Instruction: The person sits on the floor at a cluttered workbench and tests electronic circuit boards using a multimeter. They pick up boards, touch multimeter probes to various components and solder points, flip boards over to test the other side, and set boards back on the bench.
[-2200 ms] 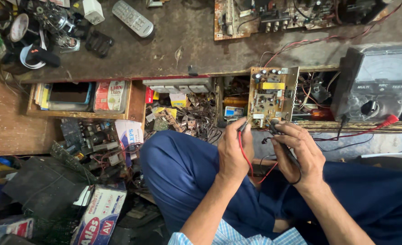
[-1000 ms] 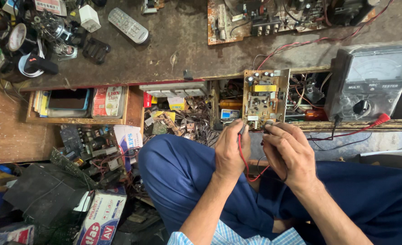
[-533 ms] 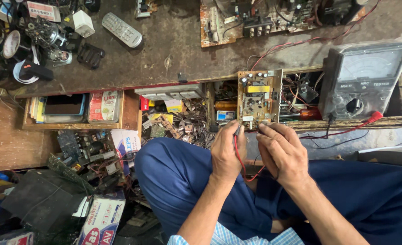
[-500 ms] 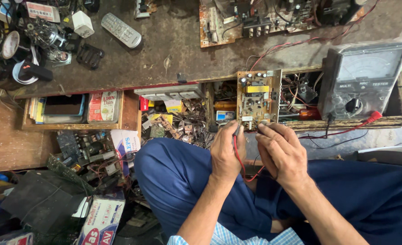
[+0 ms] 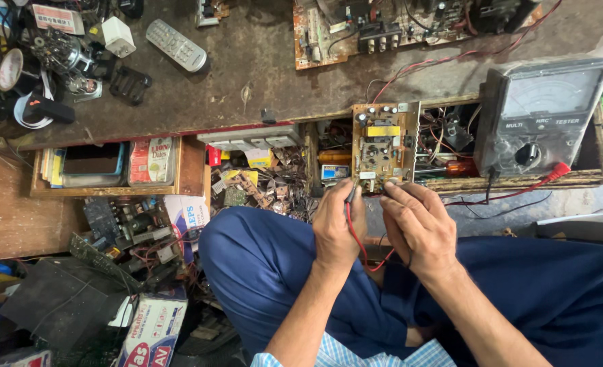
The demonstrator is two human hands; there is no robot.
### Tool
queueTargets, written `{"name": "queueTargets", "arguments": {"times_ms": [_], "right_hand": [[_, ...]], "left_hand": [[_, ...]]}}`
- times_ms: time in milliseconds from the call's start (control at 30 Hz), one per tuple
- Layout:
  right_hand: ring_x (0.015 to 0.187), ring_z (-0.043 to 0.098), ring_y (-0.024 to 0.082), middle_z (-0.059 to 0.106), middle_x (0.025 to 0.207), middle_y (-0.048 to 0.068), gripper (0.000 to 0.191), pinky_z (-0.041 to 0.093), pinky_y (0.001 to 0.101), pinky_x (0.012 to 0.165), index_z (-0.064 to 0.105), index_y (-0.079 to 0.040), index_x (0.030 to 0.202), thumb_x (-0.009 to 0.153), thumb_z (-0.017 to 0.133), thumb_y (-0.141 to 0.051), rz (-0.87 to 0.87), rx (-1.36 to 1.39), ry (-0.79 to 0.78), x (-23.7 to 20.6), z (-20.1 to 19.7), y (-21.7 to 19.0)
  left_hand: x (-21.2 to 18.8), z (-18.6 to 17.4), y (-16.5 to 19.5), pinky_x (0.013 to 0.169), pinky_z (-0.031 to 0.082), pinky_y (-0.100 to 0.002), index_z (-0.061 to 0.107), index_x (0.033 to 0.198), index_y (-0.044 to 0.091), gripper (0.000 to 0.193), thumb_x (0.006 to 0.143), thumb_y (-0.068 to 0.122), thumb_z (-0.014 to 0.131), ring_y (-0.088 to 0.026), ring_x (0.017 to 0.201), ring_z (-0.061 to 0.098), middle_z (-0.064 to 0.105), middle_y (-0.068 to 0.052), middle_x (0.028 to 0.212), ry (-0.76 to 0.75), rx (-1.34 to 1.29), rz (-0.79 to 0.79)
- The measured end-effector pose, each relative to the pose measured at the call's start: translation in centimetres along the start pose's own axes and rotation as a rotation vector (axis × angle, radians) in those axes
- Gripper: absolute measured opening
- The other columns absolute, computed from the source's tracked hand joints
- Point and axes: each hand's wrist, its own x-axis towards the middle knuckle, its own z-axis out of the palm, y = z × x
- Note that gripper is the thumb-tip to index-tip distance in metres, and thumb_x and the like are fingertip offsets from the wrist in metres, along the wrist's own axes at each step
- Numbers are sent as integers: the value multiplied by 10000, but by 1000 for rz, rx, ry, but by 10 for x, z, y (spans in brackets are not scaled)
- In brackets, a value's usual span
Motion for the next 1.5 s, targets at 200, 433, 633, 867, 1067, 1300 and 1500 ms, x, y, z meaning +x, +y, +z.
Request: {"name": "queueTargets", "arguments": {"times_ms": [200, 433, 633, 867, 1067, 1300, 1500], "right_hand": [[1083, 697, 330, 718, 1204, 166, 332, 581, 385, 889, 693, -13, 1076, 775, 784, 92, -8, 50, 23, 3, -3, 3], [1107, 689, 344, 719, 1179, 136, 321, 578, 398, 912, 693, -26, 1051, 761, 791, 72, -27, 26, -9, 1, -4, 0], [1129, 685, 330, 724, 1193, 112, 328, 572, 385, 927, 700, -47, 1049, 753, 790, 63, -19, 26, -30, 1, -3, 3], [1118, 688, 314, 729, 1192, 98, 340, 570, 376, 918, 706, -67, 1047, 743, 801, 54, -15, 25, -37, -1, -2, 5], [1108, 690, 320, 730, 1192, 104, 333, 571, 376, 915, 704, -58, 1049, 752, 803, 54, -23, 34, -37, -1, -2, 6], [1099, 705, 326, 731, 1182, 112, 313, 571, 386, 914, 689, -43, 1045, 773, 802, 63, -16, 76, -11, 1, -3, 7], [1070, 717, 348, 705, 1179, 169, 334, 598, 403, 897, 666, -17, 1068, 786, 808, 90, -19, 175, 77, -4, -8, 6]], "left_hand": [[-1, 2, 0, 822, 617, -378, 606, 1121, -12, 219, 940, -29, 729, -336, 931, 753, 726, -184, 1017, 25, -9, -69], [-1, 3, 0, 815, 617, -375, 602, 1126, -7, 215, 952, -17, 728, -332, 927, 753, 724, -179, 1018, 34, -11, -62], [-1, 3, 1, 806, 611, -374, 610, 1118, -7, 201, 953, -20, 724, -332, 917, 751, 726, -178, 1011, 20, -30, -77], [0, 3, 1, 779, 607, -369, 628, 1128, -9, 200, 958, 2, 732, -323, 888, 749, 723, -172, 979, 18, 7, -94], [-1, 7, 0, 728, 599, -345, 652, 1103, 8, 176, 953, 27, 742, -288, 840, 755, 732, -158, 942, 52, 9, -150], [-5, 8, 1, 716, 613, -305, 667, 1104, 12, 151, 977, 69, 724, -210, 826, 780, 758, -134, 935, 58, -60, -288], [-5, 5, 6, 744, 611, -302, 655, 1122, 10, 152, 993, 79, 697, -202, 848, 785, 768, -140, 953, 76, -115, -310]]}}
